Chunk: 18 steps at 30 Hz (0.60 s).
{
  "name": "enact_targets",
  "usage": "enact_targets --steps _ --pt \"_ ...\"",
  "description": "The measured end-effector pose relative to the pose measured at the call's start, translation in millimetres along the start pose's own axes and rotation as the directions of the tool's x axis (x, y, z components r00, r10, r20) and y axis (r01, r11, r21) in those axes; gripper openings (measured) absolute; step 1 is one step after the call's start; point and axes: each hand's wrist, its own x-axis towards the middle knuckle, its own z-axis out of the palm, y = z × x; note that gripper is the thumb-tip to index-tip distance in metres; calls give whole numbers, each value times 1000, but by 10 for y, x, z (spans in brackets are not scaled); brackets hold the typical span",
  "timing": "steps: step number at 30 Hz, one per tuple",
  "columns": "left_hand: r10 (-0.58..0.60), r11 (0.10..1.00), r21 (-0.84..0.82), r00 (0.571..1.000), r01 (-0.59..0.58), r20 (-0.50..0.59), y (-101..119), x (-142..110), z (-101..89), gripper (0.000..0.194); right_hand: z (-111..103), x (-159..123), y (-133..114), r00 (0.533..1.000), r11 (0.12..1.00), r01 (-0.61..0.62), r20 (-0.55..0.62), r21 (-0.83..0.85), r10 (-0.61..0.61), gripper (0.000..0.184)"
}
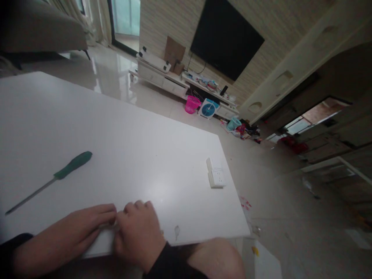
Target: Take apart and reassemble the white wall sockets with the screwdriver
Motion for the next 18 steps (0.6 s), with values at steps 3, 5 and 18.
enact_targets --steps 3,5,18 --pt "46 998 29 988 -51 145 110 61 -168 33 -441 41 512 957 970 -241 -174 -29 233 14" --pt "52 996 65 982 -65 182 118 83 -236 30 -651 27 962 891 925 -381 -270 -6 365 17" --pt "-34 978 207 977 -11 210 -175 90 -869 31 -1062 -633 3063 381 394 -919 -222 14 898 67"
